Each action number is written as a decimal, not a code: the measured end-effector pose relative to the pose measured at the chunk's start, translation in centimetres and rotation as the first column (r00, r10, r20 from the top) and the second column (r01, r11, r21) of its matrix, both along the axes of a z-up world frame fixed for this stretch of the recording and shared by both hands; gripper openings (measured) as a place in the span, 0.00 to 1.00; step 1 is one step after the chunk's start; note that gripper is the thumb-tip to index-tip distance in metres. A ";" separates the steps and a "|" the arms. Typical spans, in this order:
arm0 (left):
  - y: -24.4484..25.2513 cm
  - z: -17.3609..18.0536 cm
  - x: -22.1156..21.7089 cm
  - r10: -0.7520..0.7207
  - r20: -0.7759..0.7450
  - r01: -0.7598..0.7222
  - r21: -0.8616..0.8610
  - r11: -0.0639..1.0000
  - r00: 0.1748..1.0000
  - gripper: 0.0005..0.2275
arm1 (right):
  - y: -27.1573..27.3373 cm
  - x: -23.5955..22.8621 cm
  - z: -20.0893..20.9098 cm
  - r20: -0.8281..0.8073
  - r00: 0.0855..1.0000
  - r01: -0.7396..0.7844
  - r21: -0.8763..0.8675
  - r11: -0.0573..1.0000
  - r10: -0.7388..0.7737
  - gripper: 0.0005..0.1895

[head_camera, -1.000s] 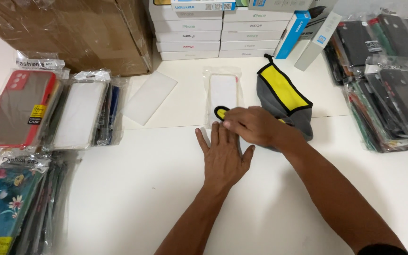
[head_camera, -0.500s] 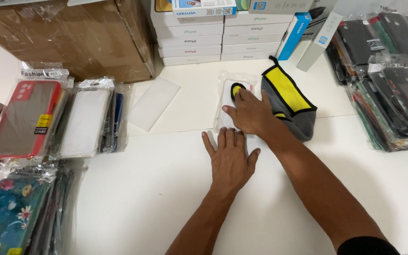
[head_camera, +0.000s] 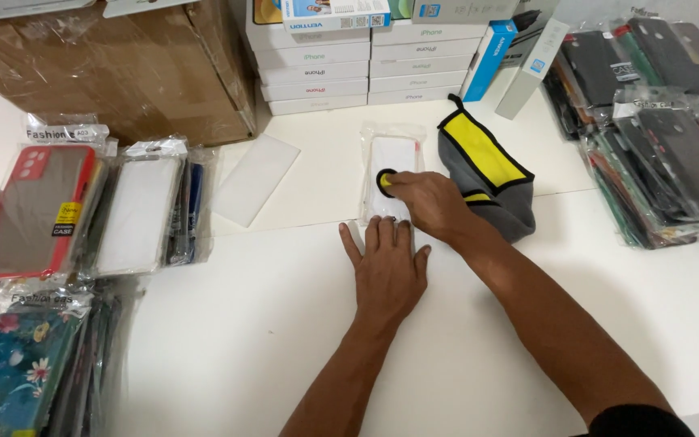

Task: The person places a white phone case into a clear plastic bag, seals it, and uses a yellow and gray heat-sealing tool to seal the bag. They repeat the process with a second phone case, sealing each package individually.

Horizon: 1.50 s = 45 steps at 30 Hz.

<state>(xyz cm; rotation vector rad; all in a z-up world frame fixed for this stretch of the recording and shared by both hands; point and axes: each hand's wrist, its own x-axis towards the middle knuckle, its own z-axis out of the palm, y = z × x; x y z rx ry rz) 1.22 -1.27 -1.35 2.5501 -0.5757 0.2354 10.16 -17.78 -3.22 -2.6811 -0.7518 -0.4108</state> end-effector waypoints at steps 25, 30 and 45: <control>-0.2 -2.7 0.5 0.003 0.343 -0.070 0.183 0.981 0.939 0.13 | -8.0 -4.6 -2.2 0.226 0.866 0.453 0.021 0.891 -0.446 0.11; 0.2 1.0 0.5 0.182 0.132 -0.172 -0.080 0.982 0.974 0.14 | -7.8 -5.0 -1.7 0.139 0.874 0.462 0.063 0.884 -0.467 0.12; 3.9 6.1 -2.6 -0.213 -0.778 -0.743 -0.628 0.230 0.591 0.18 | -8.2 -5.0 -1.8 0.125 0.896 0.411 0.130 0.902 -0.426 0.11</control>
